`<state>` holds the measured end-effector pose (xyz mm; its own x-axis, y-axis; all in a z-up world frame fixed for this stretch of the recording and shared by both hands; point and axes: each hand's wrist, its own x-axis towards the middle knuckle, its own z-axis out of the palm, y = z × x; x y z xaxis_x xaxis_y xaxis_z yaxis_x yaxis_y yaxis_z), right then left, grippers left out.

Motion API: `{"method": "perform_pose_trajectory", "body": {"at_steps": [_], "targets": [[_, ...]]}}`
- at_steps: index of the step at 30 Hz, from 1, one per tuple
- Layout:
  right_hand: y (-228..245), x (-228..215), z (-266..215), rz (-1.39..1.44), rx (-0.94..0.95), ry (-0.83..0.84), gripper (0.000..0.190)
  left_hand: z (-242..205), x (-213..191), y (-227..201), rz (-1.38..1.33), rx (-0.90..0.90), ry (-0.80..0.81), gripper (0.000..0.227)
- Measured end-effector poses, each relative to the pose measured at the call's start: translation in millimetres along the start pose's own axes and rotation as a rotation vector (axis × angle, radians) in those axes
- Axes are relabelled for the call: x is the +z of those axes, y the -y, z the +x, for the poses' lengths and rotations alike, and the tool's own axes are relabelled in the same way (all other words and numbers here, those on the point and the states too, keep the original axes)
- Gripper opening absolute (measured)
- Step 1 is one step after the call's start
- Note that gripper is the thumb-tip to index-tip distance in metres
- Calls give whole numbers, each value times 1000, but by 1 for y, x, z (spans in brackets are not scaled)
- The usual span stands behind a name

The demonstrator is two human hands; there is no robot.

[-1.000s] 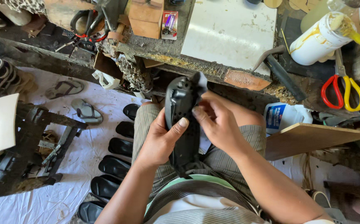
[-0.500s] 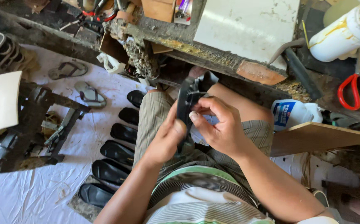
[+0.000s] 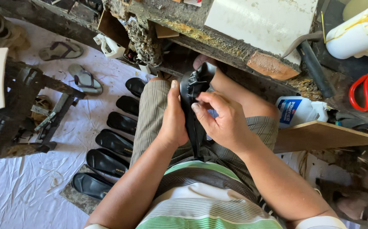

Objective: The person inspects a black slipper, peels back the upper layer to reveal the sole, and uses a hammer to tap the sole repeatedly. The person handles the slipper with both hands, turning it over to check the edges and sole surface.

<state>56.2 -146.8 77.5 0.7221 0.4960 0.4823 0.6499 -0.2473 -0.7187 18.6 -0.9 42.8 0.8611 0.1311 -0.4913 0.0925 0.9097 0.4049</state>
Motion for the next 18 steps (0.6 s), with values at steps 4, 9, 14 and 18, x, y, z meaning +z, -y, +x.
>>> {"method": "perform_pose_trajectory", "body": {"at_steps": [4, 9, 14, 18], "targets": [[-13, -2, -6, -137, -49, 0, 11, 18, -38, 8, 159, 100, -172, 69], [-28, 9, -23, 82, 191, 14, 16, 5, -32, 13, 523, 477, 183, 63], [1, -3, -1, 260, 432, 67, 11, 23, -52, 22, 647, 580, 299, 63], [-2, -11, -3, 319, 342, 23, 21, 31, -55, 24, 533, 472, 273, 65]]}}
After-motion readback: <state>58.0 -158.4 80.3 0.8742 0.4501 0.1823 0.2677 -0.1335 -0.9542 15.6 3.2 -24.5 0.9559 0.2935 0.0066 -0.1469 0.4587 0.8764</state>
